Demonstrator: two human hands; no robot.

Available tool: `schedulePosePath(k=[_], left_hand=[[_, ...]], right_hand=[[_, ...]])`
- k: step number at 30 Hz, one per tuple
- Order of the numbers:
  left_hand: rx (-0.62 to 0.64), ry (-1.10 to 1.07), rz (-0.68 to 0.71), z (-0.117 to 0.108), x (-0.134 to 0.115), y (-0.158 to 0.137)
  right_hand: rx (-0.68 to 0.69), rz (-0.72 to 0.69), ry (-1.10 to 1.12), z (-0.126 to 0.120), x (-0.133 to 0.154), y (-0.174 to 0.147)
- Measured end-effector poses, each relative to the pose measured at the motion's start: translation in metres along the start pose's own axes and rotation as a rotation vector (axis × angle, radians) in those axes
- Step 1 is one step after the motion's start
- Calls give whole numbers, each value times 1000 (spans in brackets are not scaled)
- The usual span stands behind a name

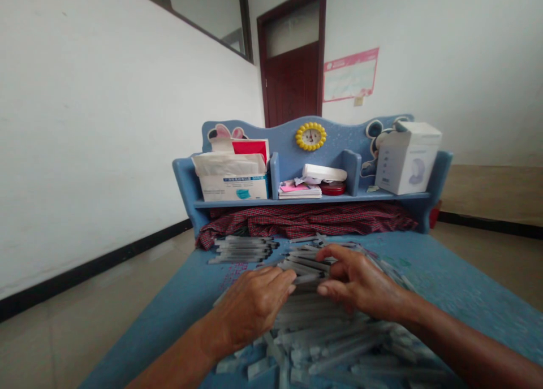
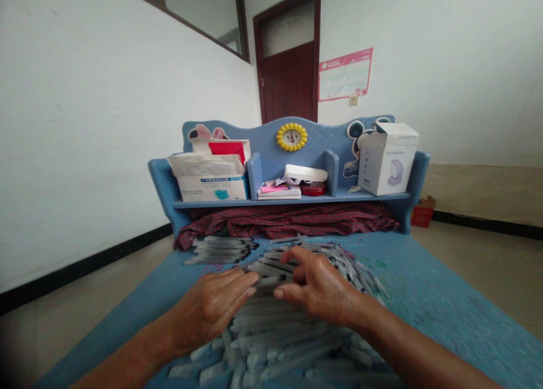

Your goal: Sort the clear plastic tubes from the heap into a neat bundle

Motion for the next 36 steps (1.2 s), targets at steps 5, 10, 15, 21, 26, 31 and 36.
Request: schedulePosePath(k=[5, 10, 15, 21, 26, 31, 36], left_hand=[[8, -24, -18, 3, 2, -3], [-3, -40, -21, 4, 4, -4], [-26, -38, -7, 3, 3, -3], [10, -42, -29, 5, 3, -2], [-7, -62, -24, 3, 2, -2], [46, -87, -52, 9, 4, -4], [144, -132, -109, 16, 9, -9]], right_hand=[[-37, -21, -126, -2, 2, 0], [-44, 7, -74, -4, 3, 0], [-80, -114, -251, -7, 14, 0], [-26, 34, -97, -4, 2, 0], [-61, -104, -254, -6, 12, 0], [-37, 10, -123, -3, 4, 0], [-39, 16, -122, -5, 3, -1]])
Point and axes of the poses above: each hand's wrist, its own y-axis towards the middle knuckle, its own z-axis out of the palm, x = y × z, the point moved 8 cm from there along y, towards the middle knuckle, and after that the axes turned 4 degrees about -x, right-handed, at the moved point
